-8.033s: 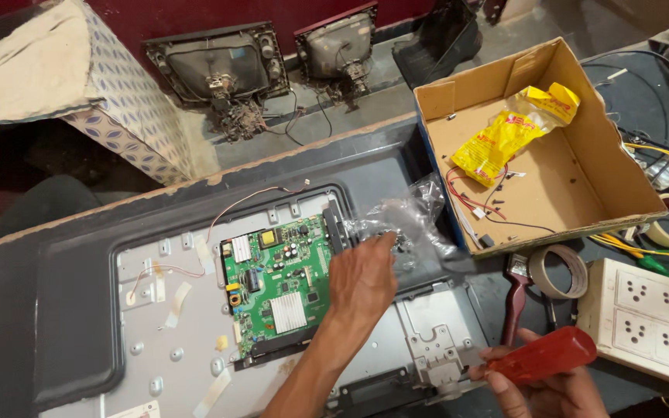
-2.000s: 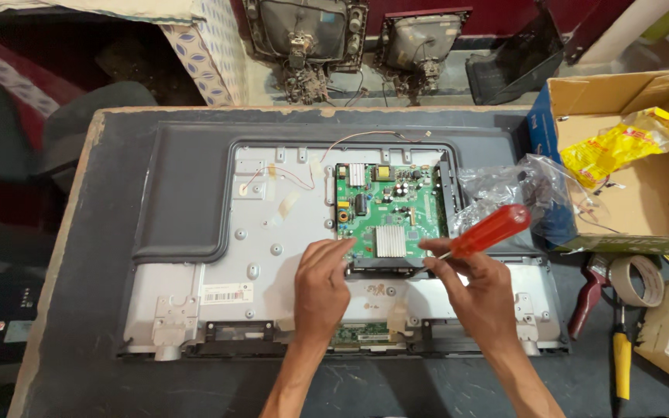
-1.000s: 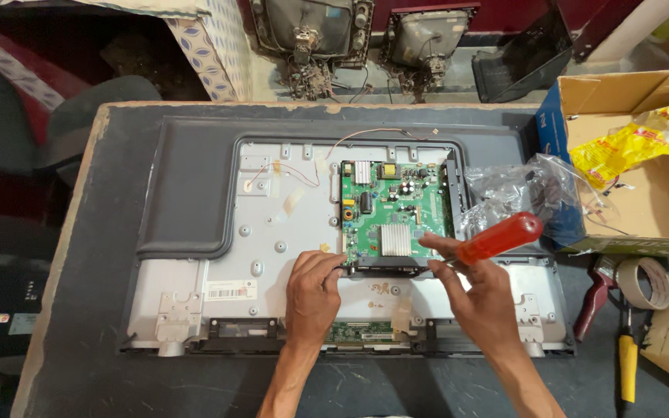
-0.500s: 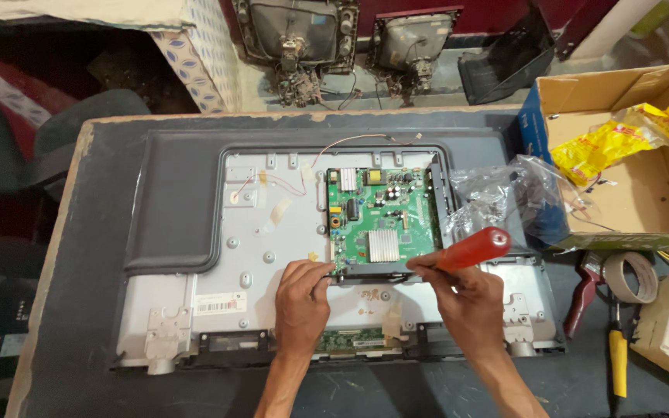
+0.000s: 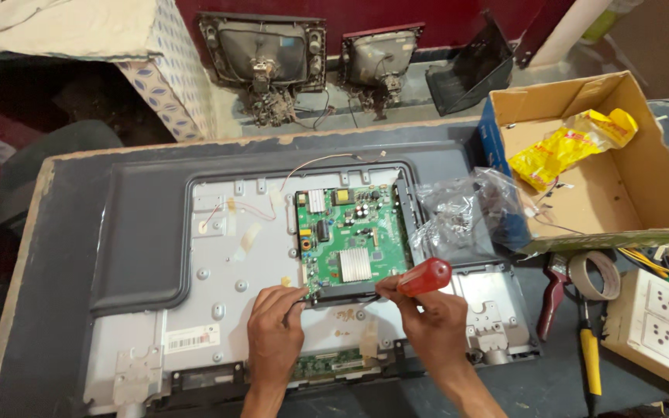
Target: The person uses a red-handled screwdriver to tighten screws on a green circuit board mounted inside a disassembled appliance chassis. They then use a green-handled screwdriver to work on a connector on the same board.
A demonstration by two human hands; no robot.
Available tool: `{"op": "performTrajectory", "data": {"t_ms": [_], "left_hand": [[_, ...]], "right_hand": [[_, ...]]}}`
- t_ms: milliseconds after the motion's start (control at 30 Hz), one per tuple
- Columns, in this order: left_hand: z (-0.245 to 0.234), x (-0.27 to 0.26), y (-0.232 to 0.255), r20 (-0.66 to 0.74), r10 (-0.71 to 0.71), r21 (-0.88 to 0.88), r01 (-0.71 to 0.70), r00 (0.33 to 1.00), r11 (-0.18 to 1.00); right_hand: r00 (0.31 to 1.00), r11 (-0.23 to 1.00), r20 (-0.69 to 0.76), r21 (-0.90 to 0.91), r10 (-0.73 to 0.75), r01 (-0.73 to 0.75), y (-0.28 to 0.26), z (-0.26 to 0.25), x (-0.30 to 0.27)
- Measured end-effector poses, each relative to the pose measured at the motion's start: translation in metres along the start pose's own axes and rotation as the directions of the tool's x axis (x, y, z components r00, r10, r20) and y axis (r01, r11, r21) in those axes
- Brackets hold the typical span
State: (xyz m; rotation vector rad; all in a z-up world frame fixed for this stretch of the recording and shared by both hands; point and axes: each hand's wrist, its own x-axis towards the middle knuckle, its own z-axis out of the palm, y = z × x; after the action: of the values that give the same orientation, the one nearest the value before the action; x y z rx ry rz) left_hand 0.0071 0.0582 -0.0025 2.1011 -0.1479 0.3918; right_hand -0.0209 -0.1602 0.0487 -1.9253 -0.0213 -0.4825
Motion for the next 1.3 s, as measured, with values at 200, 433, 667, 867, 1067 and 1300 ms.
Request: {"op": "performTrajectory", "data": {"t_ms": [200, 433, 667, 867, 1067, 1300], "left_hand": [[-0.001, -0.001, 0.006, 0.004, 0.004, 0.046, -0.004, 1.000, 0.999], [0.006, -0.019, 0.052, 0.138, 0.159, -0.302, -0.111, 0.978, 0.947], [0.065, -0.041, 0.077, 0.337, -0.059, -0.882, 0.337, 0.940, 0.330], [0.057, -0.040, 0.053, 0.154, -0.075, -0.903, 0.171, 0.985, 0.394], [0.041, -0.036, 0.035, 0.199, -0.159, -0.895, 0.246, 0.967, 0.373], [0.039, -0.046, 0.022, 0.286, -0.211, -0.846, 0.350, 0.935, 0.402]], "right_hand": [[0.999, 0.989, -0.043, -0.148, -0.026, 0.020, -0.008, 0.001, -0.003], [0.968, 0.956, -0.023, -0.168, -0.248, 0.241, -0.028, -0.020, -0.023], [0.920, 0.941, 0.232, -0.048, -0.315, 0.335, -0.034, -0.040, -0.019], [0.945, 0.909, -0.116, -0.258, 0.307, -0.327, 0.012, -0.071, 0.028], [0.981, 0.761, -0.190, -0.631, 0.036, -0.151, 0.071, -0.086, 0.076], [0.979, 0.552, -0.169, -0.808, 0.117, -0.206, 0.103, -0.080, 0.088]]}}
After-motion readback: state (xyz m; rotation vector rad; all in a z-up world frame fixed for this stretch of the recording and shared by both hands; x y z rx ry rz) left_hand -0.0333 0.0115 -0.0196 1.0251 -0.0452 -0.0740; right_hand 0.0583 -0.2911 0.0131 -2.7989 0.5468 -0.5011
